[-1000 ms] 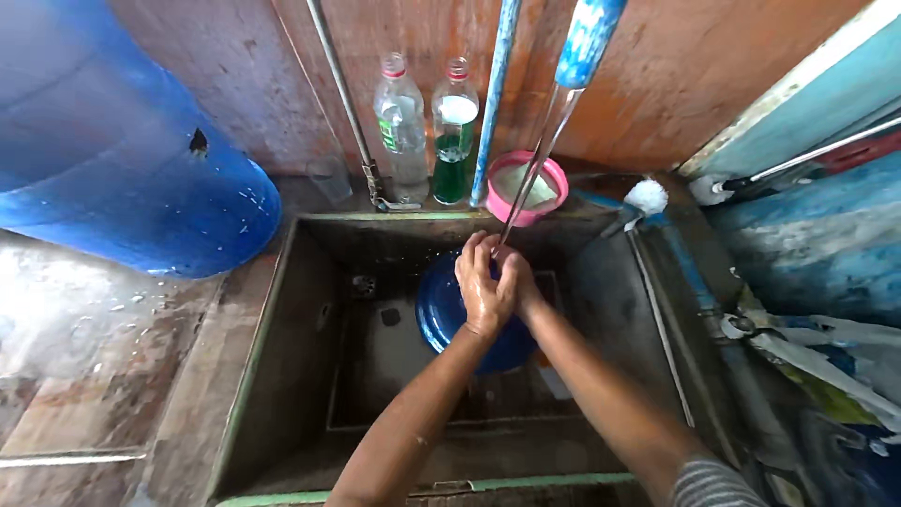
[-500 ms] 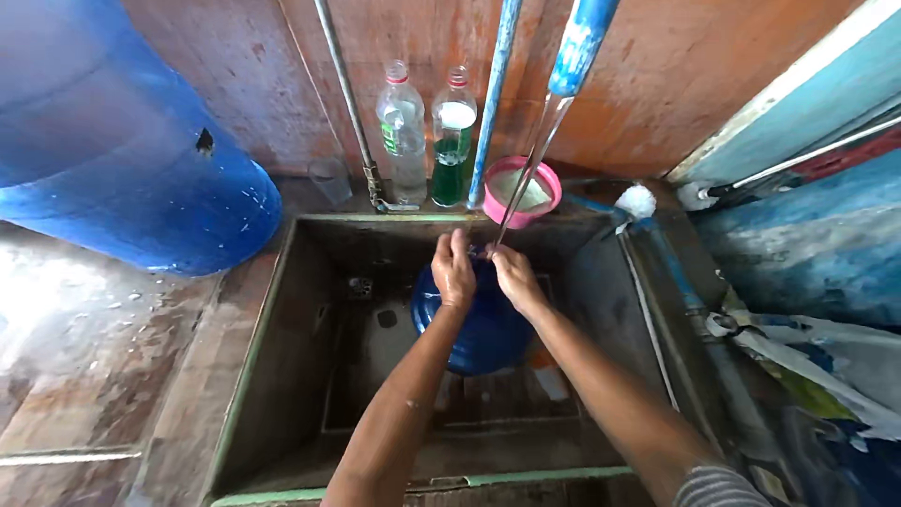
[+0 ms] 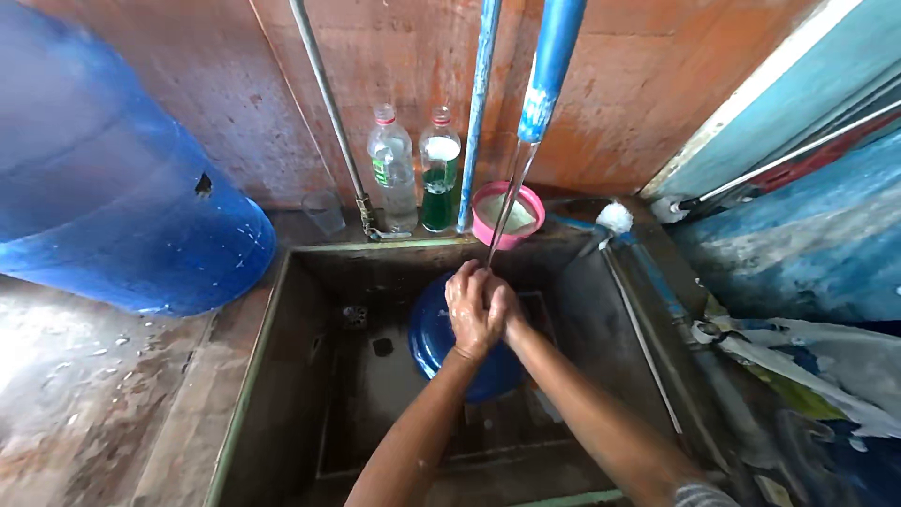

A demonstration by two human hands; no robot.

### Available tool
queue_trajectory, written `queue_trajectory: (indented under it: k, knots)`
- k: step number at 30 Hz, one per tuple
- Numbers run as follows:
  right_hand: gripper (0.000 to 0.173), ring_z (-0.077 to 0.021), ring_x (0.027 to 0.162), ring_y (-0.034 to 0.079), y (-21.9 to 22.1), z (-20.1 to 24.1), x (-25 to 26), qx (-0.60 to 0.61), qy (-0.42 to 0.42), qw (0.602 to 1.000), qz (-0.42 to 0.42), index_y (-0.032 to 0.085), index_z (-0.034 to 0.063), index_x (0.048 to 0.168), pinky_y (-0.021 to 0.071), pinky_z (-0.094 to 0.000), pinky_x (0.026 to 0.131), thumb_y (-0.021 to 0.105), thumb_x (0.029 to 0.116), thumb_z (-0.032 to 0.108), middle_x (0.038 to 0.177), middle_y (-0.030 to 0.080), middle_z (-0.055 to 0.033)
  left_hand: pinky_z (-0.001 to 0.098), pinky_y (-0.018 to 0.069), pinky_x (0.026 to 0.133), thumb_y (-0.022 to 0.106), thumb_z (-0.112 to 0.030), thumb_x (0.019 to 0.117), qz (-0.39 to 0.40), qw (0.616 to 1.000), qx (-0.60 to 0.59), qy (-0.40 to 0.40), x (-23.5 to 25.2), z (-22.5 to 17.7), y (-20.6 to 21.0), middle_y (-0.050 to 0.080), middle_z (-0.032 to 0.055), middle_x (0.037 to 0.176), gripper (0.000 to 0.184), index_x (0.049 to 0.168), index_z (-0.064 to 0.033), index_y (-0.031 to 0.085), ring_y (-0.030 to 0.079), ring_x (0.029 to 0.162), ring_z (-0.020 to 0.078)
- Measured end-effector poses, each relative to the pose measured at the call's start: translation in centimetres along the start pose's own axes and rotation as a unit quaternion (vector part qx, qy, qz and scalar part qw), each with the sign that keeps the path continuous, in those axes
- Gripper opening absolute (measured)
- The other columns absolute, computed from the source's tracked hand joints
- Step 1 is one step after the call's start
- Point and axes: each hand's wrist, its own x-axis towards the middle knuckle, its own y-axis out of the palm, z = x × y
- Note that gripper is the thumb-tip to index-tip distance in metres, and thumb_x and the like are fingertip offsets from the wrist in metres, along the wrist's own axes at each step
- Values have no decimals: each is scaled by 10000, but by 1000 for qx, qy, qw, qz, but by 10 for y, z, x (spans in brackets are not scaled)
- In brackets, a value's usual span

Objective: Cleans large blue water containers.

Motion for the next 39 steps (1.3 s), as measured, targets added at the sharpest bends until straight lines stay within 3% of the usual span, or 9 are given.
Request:
queue_trajectory:
  k: [5, 9, 15, 18, 22, 24, 30, 32, 39]
  knots:
    - [361, -170, 989, 612, -2, 25, 23, -73, 81, 994, -4, 686, -85, 1089, 474, -341, 930, 402, 1110, 136, 1036, 684, -164, 434, 496, 995, 444, -175, 1074, -22, 967, -109, -231, 25, -1, -10, 660, 227, 1153, 344, 1195, 96, 618, 640, 1097, 267]
    - [331, -171, 1055, 645, 3, 8, 11, -26, -1, 1000, -15, 625, -171, 1176, 496, -298, 988, 399, 1062, 43, 1122, 684, -237, 578, 421, 1045, 520, -243, 960, -16, 998, -24, -57, 12, -10, 2, 652, 274, 1267, 395, 1097, 63, 729, 610, 1207, 411]
    - [391, -360, 1155, 660, 13, 40, 3, -386, -21, 920, 59, 653, -45, 1240, 515, -503, 985, 436, 1088, 242, 1246, 659, -238, 288, 522, 788, 246, -223, 1124, -65, 922, -232, -302, 37, 14, -6, 660, 100, 854, 512, 1023, 77, 648, 622, 795, 96]
    - [274, -343, 921, 735, 4, -1, 4, -404, -206, 889, -71, 754, -13, 978, 601, -501, 768, 573, 976, 193, 1014, 736, -194, 384, 463, 1048, 325, -63, 1085, 89, 955, -120, -256, 19, 14, -3, 678, 256, 1142, 379, 1235, 154, 598, 638, 1120, 257]
    - [340, -381, 1088, 683, -81, -30, -9, -428, -129, 889, -102, 694, -85, 1105, 554, -512, 952, 644, 970, 223, 1152, 690, -266, 652, 162, 1212, 504, -371, 1051, 354, 909, 110, -191, 9, 31, 13, 441, 169, 1581, 491, 1475, -127, 559, 342, 1503, 370]
    - [326, -412, 1131, 656, -136, -43, -22, -416, -79, 894, -146, 653, -150, 1158, 521, -501, 1009, 624, 978, 121, 1179, 665, -329, 659, 237, 1186, 414, -537, 1062, 405, 864, 81, -288, 2, 56, 25, 340, 137, 1647, 630, 1582, -183, 401, 329, 1512, 349]
    - [403, -500, 1220, 594, -217, -51, -78, -488, 42, 853, -179, 566, -176, 1306, 440, -570, 1080, 465, 1070, 135, 1277, 601, -396, 667, 121, 1222, 443, -510, 1066, 278, 838, 6, -469, -75, 166, 64, 302, 197, 1648, 644, 1567, -106, 411, 244, 1539, 386]
    - [422, -495, 1230, 594, -223, -57, -91, -492, 59, 848, -190, 550, -177, 1329, 458, -561, 1072, 458, 1072, 144, 1301, 586, -401, 599, 321, 1178, 540, -531, 1025, 169, 795, -31, -582, -88, 191, 58, 465, 231, 1530, 674, 1507, -65, 476, 431, 1432, 386]
    - [417, -232, 881, 634, -186, -21, -87, -404, 135, 881, -206, 555, -83, 1350, 557, -404, 689, 434, 1083, 214, 1175, 610, -261, 565, 416, 1106, 499, -582, 1029, 142, 694, -152, -689, -119, 222, -4, 574, 291, 1376, 732, 1324, 82, 587, 538, 1317, 398]
